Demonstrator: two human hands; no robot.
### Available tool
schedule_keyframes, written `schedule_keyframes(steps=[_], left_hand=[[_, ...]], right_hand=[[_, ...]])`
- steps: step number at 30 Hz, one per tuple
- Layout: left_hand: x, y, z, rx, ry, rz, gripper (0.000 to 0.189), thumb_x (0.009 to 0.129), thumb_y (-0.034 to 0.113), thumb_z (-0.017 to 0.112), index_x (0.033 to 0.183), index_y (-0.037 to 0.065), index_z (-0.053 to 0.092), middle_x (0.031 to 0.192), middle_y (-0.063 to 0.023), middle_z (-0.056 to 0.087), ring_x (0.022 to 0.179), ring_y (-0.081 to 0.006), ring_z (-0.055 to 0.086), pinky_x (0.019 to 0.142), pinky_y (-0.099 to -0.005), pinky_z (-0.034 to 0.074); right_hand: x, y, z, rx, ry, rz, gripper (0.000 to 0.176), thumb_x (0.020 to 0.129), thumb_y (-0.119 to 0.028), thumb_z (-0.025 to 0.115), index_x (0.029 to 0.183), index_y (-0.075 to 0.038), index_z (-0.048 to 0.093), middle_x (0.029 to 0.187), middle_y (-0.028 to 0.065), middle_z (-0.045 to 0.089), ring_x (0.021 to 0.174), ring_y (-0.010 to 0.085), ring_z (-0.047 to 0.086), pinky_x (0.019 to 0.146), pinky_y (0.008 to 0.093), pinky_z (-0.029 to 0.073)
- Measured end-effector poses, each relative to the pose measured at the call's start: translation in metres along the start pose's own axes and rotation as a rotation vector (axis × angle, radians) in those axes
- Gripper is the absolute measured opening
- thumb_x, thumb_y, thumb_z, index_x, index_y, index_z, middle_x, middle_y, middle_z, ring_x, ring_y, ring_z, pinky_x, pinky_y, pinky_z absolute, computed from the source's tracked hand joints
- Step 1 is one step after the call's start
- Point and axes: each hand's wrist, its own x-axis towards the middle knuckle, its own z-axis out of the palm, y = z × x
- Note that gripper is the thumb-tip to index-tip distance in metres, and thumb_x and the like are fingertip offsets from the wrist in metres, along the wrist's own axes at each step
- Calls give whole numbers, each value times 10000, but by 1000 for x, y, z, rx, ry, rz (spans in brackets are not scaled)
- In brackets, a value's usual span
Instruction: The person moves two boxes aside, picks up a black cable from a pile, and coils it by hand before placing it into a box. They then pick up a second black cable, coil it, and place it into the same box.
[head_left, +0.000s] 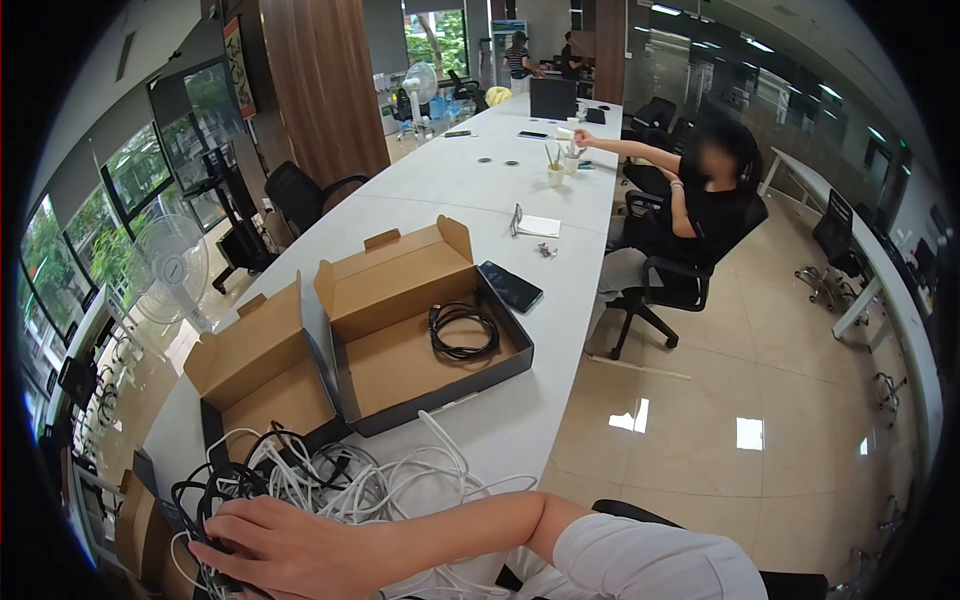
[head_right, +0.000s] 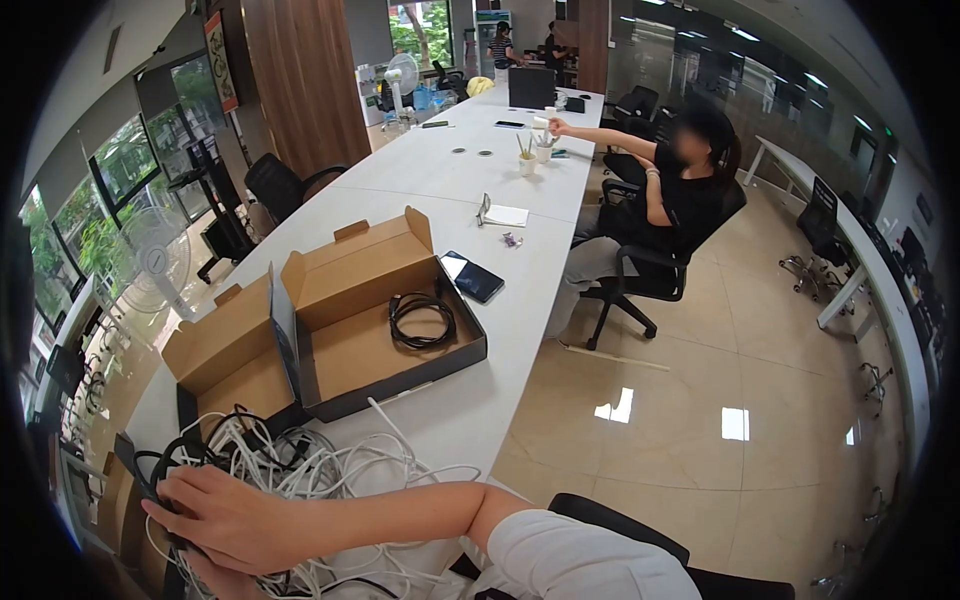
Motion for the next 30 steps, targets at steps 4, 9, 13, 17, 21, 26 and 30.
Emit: schedule_keyframes(steps=[4, 9, 13, 17, 21, 26, 30], left_hand=[[-3, 9, 13, -97, 84, -16, 232, 919, 221, 510, 980, -2, 524, 802, -89, 582, 692, -162, 569, 613, -281, 480], [-7, 21, 28, -155, 200, -14, 199, 884, 208, 561, 892, 9, 558, 865, -135, 639, 733, -208, 629, 625, -303, 523], [-1, 13, 4, -85, 103, -14, 349, 858, 236, 546, 1081, -34, 547, 1109, -220, 617, 977, -309, 640, 843, -373, 557], [10, -11, -32, -76, -28, 190, 332, 890, 269, 523, 1057, -16, 553, 1093, -205, 614, 966, -282, 637, 815, -379, 551], [9, 14, -19, -640, -206, -196, 324, 914, 303, 497, 1029, 4, 554, 1007, -162, 611, 886, -244, 630, 749, -351, 543], [4, 24, 2, -416, -29, -96, 224, 849, 233, 597, 885, 38, 492, 658, -35, 399, 550, -140, 384, 501, -276, 340], [7, 24, -5, -587, -257, -135, 208, 811, 176, 624, 858, 69, 452, 528, 19, 272, 467, -99, 253, 470, -250, 232]], right_hand=[[-3, -1, -1, 76, -3, -4, 666, 779, -263, 635, 1297, 93, 412, 1205, 213, 407, 1148, 366, 397, 965, 443, 330], [-3, -3, -5, 123, -51, 29, 641, 777, -254, 656, 1305, 36, 438, 1233, 204, 394, 1161, 376, 382, 947, 457, 332], [-3, -3, -2, 123, -11, 5, 633, 732, -206, 700, 1284, 7, 473, 1239, 199, 397, 1167, 378, 385, 935, 454, 342], [-3, -5, 2, 124, 48, -15, 645, 679, -142, 739, 1264, -16, 498, 1238, 192, 404, 1170, 375, 396, 931, 449, 351], [-3, -7, -3, 219, -48, 1, 637, 650, -118, 749, 1233, -25, 509, 1218, 178, 413, 1165, 363, 406, 930, 437, 357], [-6, -13, 10, 271, 11, 56, 640, 630, -143, 769, 1174, 36, 483, 1141, 165, 449, 1132, 330, 436, 933, 446, 353], [-2, -6, 1, 323, -132, 40, 453, 760, -249, 707, 1126, -21, 569, 1052, 147, 549, 1032, 313, 514, 875, 454, 386]])
